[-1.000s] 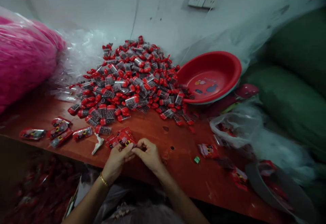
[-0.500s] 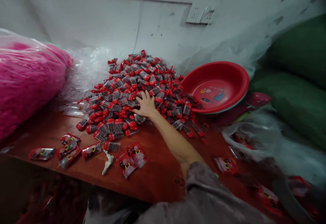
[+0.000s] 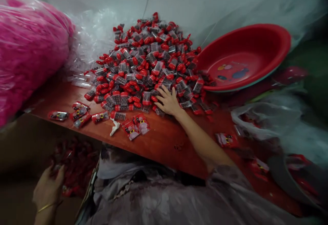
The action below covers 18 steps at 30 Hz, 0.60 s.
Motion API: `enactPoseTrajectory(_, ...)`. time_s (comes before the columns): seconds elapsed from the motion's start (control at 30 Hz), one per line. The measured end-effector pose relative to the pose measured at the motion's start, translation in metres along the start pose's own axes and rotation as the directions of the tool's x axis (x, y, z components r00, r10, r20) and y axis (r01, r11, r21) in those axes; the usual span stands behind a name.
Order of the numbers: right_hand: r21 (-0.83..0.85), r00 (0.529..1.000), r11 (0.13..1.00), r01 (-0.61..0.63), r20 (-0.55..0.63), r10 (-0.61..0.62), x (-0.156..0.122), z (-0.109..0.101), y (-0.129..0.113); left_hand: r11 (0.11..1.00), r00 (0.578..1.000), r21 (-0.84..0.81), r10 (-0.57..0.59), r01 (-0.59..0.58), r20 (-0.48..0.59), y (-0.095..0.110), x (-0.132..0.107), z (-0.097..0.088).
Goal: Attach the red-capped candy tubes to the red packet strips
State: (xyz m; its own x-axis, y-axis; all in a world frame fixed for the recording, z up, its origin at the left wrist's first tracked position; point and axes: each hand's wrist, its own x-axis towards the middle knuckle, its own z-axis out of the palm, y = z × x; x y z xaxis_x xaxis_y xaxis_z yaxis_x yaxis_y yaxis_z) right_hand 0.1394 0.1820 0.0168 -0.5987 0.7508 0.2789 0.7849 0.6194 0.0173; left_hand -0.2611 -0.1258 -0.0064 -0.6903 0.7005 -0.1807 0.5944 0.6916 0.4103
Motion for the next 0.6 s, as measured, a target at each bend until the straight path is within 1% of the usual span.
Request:
enactPoseTrajectory(0.03,0.013,1.0,1.0,0.001,0.005,-0.001,-0.007,0.0,0.003,0.999,0.994,-0.048,-0.012,0.007,-0.107,0.007,-0.003,0.005)
enactPoseTrajectory(0.07,0.025,1.0,1.0,0.002,0.009,-0.002,-0.013,0.0,0.006,0.989,0.98,-0.127,0.048,-0.073,-0.192,0.019,-0.006,0.012)
enactPoseTrajectory(0.1,0.037,1.0,0.999,0.002,0.013,-0.002,-0.019,0.0,0.008,0.951,0.94,-0.192,0.183,-0.244,-0.287,0.035,-0.009,0.02)
enactPoseTrajectory(0.13,0.047,1.0,0.999,-0.004,0.015,0.003,-0.025,0.0,0.01,0.881,0.883,-0.221,0.337,-0.418,-0.326,0.055,-0.013,0.028)
enactPoseTrajectory(0.17,0.056,1.0,0.998,-0.011,0.015,0.01,-0.031,-0.001,0.01,0.802,0.819,-0.236,0.46,-0.549,-0.344,0.077,-0.018,0.037)
enactPoseTrajectory(0.2,0.066,1.0,0.998,-0.014,0.012,0.014,-0.037,-0.002,0.01,0.716,0.749,-0.241,0.577,-0.656,-0.324,0.101,-0.022,0.047)
enactPoseTrajectory(0.23,0.079,1.0,0.997,-0.012,0.005,0.011,-0.042,-0.004,0.01,0.647,0.69,-0.24,0.669,-0.724,-0.277,0.124,-0.027,0.056)
enactPoseTrajectory(0.27,0.094,1.0,0.996,-0.005,-0.012,0.006,-0.046,-0.006,0.01,0.596,0.641,-0.237,0.719,-0.767,-0.267,0.145,-0.031,0.065)
enactPoseTrajectory(0.3,0.115,0.999,0.993,0.01,-0.036,-0.006,-0.049,-0.009,0.01,0.548,0.591,-0.225,0.773,-0.805,-0.231,0.164,-0.034,0.073)
enactPoseTrajectory(0.37,0.152,0.992,0.988,0.006,-0.125,0.013,-0.049,-0.016,0.014,0.499,0.523,-0.171,0.838,-0.85,-0.154,0.193,-0.038,0.088)
enactPoseTrajectory(0.4,0.159,0.982,0.987,-0.024,-0.179,0.053,-0.045,-0.021,0.018,0.482,0.497,-0.133,0.861,-0.866,-0.11,0.202,-0.038,0.095)
enactPoseTrajectory(0.47,0.158,0.95,0.981,-0.109,-0.275,0.15,-0.028,-0.033,0.032,0.46,0.462,-0.049,0.886,-0.886,-0.045,0.21,-0.035,0.109)
enactPoseTrajectory(0.53,0.143,0.913,0.971,-0.192,-0.338,0.23,0.001,-0.048,0.05,0.442,0.441,0.04,0.897,-0.896,-0.025,0.208,-0.03,0.121)
enactPoseTrajectory(0.6,0.125,0.878,0.95,-0.288,-0.362,0.313,0.039,-0.063,0.069,0.416,0.414,0.123,0.909,-0.901,-0.047,0.202,-0.027,0.13)
